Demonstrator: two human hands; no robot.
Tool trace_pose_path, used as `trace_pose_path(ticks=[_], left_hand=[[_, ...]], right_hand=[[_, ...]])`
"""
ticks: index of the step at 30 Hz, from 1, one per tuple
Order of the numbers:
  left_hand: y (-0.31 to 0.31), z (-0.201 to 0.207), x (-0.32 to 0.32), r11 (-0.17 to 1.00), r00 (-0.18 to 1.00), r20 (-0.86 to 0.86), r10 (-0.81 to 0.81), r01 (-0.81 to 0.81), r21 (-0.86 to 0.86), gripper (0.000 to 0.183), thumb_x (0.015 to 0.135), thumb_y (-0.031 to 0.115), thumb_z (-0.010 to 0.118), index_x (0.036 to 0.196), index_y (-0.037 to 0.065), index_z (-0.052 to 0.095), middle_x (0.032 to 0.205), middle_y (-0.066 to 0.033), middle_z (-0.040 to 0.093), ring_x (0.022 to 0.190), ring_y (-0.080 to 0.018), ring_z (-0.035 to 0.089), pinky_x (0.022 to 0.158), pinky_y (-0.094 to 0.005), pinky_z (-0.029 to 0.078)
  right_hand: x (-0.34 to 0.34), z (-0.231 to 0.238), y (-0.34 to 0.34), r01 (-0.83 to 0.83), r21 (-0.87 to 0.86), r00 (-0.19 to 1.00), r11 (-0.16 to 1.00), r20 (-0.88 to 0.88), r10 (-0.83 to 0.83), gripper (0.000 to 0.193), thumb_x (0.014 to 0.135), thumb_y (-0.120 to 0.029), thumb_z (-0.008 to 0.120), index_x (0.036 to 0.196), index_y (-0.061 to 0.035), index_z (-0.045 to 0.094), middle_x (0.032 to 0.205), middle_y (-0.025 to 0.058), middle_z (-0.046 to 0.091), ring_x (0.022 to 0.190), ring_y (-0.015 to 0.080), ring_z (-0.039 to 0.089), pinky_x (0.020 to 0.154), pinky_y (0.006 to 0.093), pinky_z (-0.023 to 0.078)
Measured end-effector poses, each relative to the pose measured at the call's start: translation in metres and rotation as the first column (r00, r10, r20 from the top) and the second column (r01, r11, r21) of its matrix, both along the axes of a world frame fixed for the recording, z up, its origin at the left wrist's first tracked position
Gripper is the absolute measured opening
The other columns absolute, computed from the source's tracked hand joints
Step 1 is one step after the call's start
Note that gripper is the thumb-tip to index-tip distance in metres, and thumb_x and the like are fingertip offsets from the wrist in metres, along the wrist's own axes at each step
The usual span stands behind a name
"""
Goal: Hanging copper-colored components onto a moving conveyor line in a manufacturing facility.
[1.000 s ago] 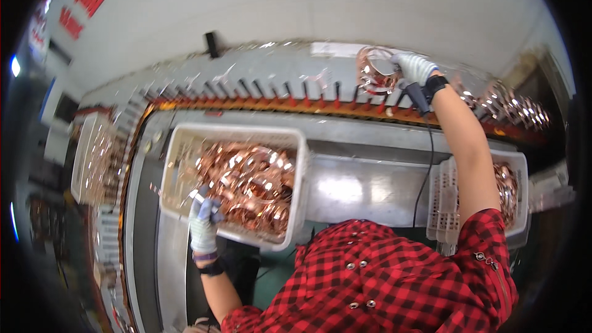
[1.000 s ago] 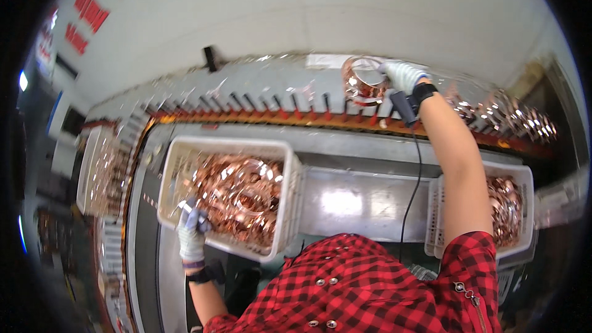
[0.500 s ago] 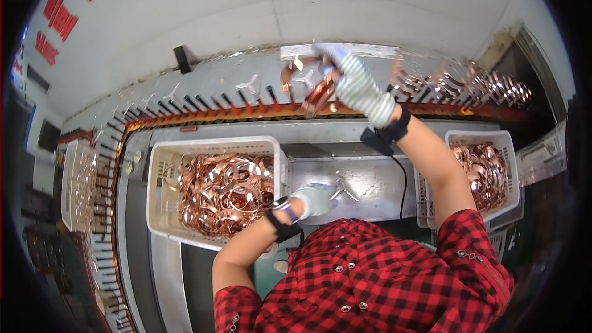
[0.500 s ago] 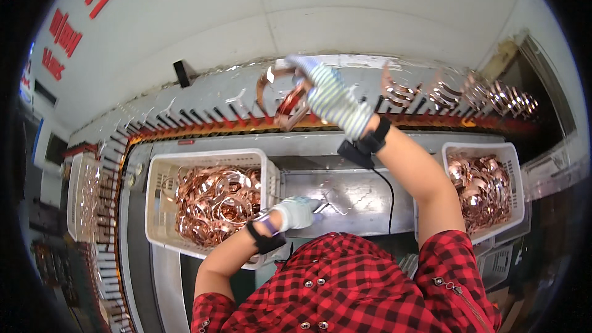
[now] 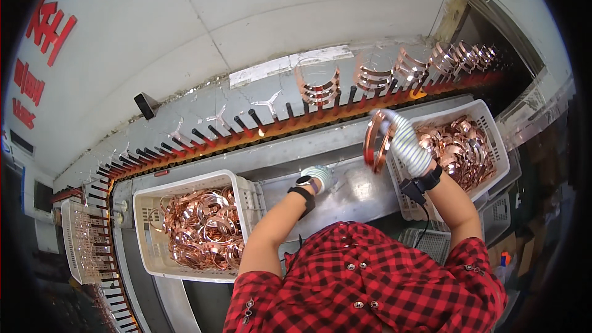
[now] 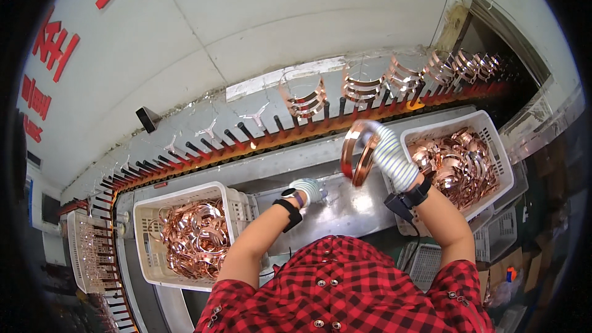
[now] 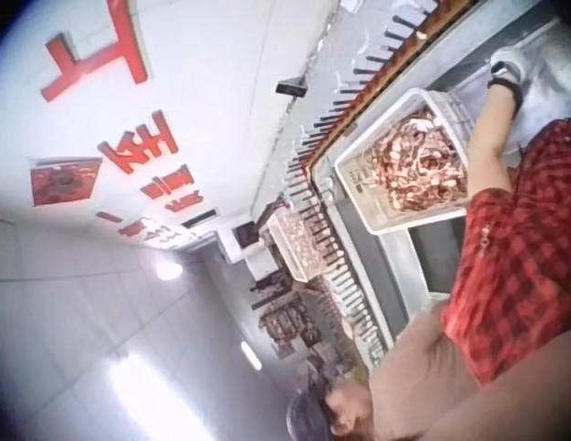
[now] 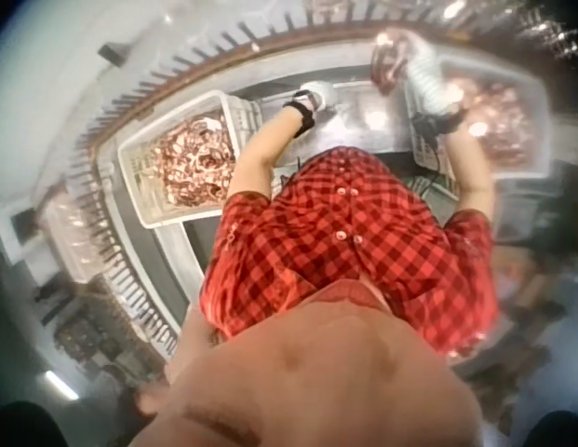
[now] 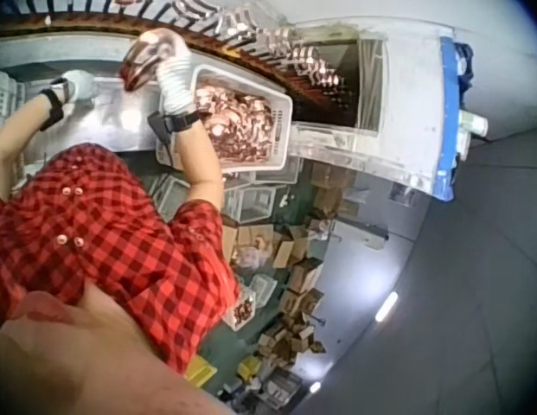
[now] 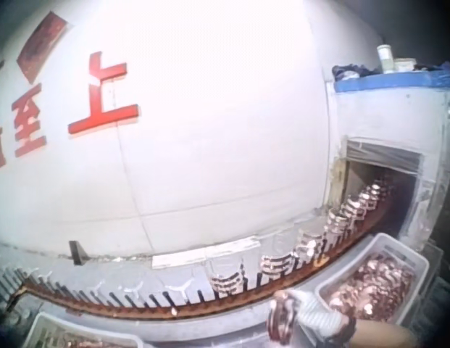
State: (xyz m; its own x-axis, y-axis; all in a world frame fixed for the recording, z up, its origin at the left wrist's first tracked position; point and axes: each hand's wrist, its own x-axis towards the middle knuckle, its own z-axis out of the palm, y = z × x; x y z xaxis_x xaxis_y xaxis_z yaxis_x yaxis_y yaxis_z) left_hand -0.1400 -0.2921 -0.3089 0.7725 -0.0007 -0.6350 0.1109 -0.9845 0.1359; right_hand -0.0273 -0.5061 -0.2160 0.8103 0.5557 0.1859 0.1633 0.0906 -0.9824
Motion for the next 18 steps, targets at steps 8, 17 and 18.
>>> trace_pose_path(ticks=[8,17,18], left_hand=[[0.092,0.075,0.025,0.158,0.371,0.02,0.928,-0.345,-0.925,0.091,0.08,0.073,0.043,0.13,-0.003,0.037,0.123,-0.0244,0.05,0.115,-0.035,0.051,0.092,-0.0428,0.044],[0.128,0.114,0.081,-0.108,0.159,-0.169,0.973,-0.336,-0.936,0.055,0.081,0.039,0.061,0.121,0.002,0.049,0.1,-0.0137,0.062,0.083,-0.0259,0.059,0.076,-0.0415,0.046],[0.158,0.103,0.057,-0.034,0.026,-0.046,0.999,-0.355,-0.934,0.05,0.08,0.025,0.065,0.121,0.002,0.048,0.1,-0.014,0.061,0.08,-0.0248,0.059,0.072,-0.038,0.047]], right_hand=[[0.129,-0.012,0.045,0.056,0.587,0.564,0.808,-0.686,0.459,0.034,0.094,-0.035,0.044,0.119,-0.012,0.045,0.114,0.016,0.054,0.106,0.0319,0.053,0.082,0.0633,0.045],[0.216,-0.071,0.106,-0.089,0.009,0.99,0.996,-0.107,0.089,0.021,0.092,-0.018,0.044,0.104,-0.009,0.058,0.087,0.0016,0.062,0.073,0.0152,0.056,0.067,0.03,0.048],[0.164,-0.033,0.128,-0.009,0.107,0.998,0.994,0.07,0.002,0.022,0.092,-0.022,0.046,0.105,-0.0091,0.058,0.083,0.0007,0.06,0.07,0.0145,0.056,0.062,0.0292,0.047]])
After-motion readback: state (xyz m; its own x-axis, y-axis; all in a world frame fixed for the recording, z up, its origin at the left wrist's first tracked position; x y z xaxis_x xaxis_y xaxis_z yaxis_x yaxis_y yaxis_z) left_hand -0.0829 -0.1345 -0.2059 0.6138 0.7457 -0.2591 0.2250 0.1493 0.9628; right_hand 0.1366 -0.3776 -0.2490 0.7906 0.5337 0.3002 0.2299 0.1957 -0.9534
